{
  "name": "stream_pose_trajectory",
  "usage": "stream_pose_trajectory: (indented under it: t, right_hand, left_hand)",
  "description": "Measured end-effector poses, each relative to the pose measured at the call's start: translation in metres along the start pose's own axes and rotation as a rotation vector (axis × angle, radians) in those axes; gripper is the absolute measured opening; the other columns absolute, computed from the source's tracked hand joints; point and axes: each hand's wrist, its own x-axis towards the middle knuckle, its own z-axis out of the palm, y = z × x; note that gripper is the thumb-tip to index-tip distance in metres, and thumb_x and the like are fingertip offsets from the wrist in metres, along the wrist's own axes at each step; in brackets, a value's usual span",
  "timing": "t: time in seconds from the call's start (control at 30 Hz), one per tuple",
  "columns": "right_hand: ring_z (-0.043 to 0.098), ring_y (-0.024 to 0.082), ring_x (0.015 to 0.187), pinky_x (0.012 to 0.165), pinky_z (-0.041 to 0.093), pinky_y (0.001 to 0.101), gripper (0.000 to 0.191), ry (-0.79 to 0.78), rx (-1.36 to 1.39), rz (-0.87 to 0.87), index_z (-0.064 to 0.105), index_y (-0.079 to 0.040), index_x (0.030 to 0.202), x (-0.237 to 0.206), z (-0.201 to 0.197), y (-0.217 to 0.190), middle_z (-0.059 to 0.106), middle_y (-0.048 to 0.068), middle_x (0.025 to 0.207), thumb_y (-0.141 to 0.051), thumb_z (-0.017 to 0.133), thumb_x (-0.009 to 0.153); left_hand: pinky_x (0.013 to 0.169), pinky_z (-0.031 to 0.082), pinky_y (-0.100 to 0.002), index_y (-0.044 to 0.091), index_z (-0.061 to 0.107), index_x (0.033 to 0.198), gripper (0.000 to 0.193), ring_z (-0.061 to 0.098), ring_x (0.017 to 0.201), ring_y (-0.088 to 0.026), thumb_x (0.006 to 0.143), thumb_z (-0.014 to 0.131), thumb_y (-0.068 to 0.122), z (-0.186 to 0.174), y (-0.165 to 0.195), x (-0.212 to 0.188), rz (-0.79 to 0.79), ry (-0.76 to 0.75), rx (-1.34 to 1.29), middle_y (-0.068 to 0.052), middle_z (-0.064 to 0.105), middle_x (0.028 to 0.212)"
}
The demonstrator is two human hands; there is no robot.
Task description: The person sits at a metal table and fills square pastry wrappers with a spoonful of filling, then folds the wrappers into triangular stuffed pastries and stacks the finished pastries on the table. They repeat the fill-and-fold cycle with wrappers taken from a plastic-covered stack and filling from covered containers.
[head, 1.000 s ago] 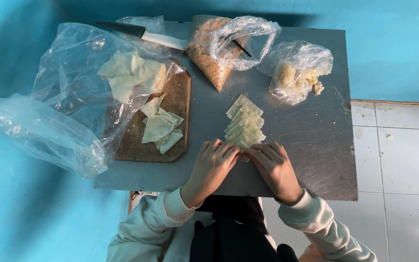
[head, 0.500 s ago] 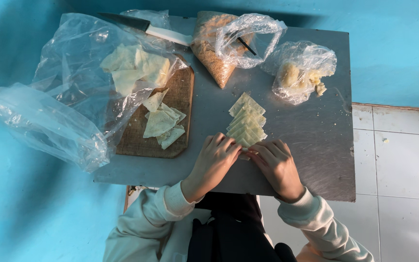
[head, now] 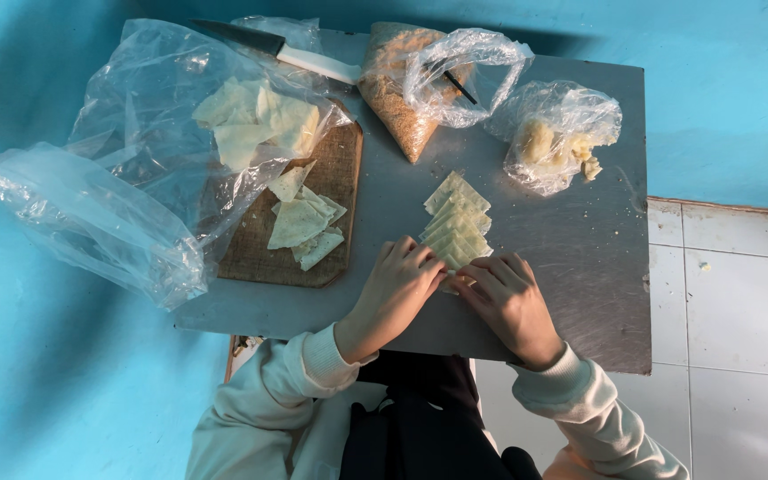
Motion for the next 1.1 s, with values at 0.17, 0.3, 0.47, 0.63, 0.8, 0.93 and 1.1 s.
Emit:
stream_pose_trajectory:
  t: [0.17,0.3,0.47,0.63,0.8,0.93,1.1]
  right_hand:
    - [0.064,0.026,0.094,0.087,0.052,0.0398,0.023,-0.034,0.02,-0.007,0.074,-0.003,0.101,0.006,-0.002,0.004,0.071,0.007,0.1,-0.016,0.08,0.083]
    - [0.065,0.027,0.093,0.085,0.053,0.0396,0.023,-0.068,0.062,-0.004,0.073,-0.001,0.097,0.01,-0.003,0.009,0.071,0.008,0.098,-0.017,0.081,0.082]
    - [0.066,0.027,0.092,0.084,0.054,0.0393,0.018,-0.113,0.121,-0.035,0.073,-0.004,0.092,0.017,-0.007,0.016,0.072,0.007,0.098,-0.017,0.081,0.081]
    - [0.065,0.027,0.089,0.084,0.053,0.0395,0.024,-0.129,0.142,0.022,0.075,-0.003,0.1,0.017,-0.008,0.015,0.072,0.005,0.097,-0.017,0.081,0.081]
    - [0.066,0.026,0.092,0.086,0.053,0.0383,0.019,-0.09,0.159,-0.003,0.075,-0.008,0.095,0.015,-0.002,0.018,0.073,0.005,0.098,-0.016,0.081,0.079]
    - [0.066,0.026,0.09,0.083,0.055,0.0374,0.016,-0.12,0.191,0.051,0.077,-0.008,0.092,0.017,0.003,0.025,0.073,0.005,0.095,-0.016,0.083,0.079]
    - [0.067,0.026,0.092,0.082,0.056,0.0374,0.018,-0.165,0.237,0.062,0.079,-0.008,0.095,0.02,0.005,0.034,0.074,0.006,0.096,-0.015,0.081,0.078]
  left_hand:
    - [0.089,0.044,-0.039,0.007,0.071,0.108,0.023,0.056,0.099,-0.023,0.088,0.077,0.018,-0.004,0.0,0.003,0.028,0.019,-0.016,-0.002,0.064,0.099]
    - [0.09,0.044,-0.04,0.01,0.071,0.104,0.022,0.056,0.1,-0.024,0.085,0.078,0.019,-0.005,0.0,0.004,0.044,0.034,-0.028,-0.002,0.065,0.1]
    - [0.091,0.044,-0.04,0.01,0.071,0.103,0.019,0.056,0.103,-0.024,0.087,0.077,0.018,-0.001,0.0,0.006,0.034,0.005,0.042,-0.004,0.064,0.104]
    - [0.092,0.044,-0.04,0.009,0.072,0.101,0.016,0.055,0.103,-0.024,0.087,0.076,0.017,0.002,-0.004,0.006,0.019,0.003,0.009,-0.003,0.063,0.103]
    - [0.092,0.044,-0.04,0.009,0.072,0.101,0.015,0.056,0.102,-0.024,0.089,0.075,0.017,0.005,-0.006,0.006,0.027,0.007,-0.011,-0.004,0.063,0.102]
    - [0.091,0.043,-0.039,0.01,0.071,0.1,0.013,0.057,0.101,-0.023,0.091,0.075,0.017,0.004,-0.006,0.007,0.007,-0.011,-0.039,-0.003,0.064,0.099]
    - [0.09,0.043,-0.039,0.01,0.071,0.111,0.023,0.056,0.1,-0.023,0.089,0.075,0.015,-0.002,-0.006,0.006,0.051,-0.001,-0.023,-0.002,0.064,0.099]
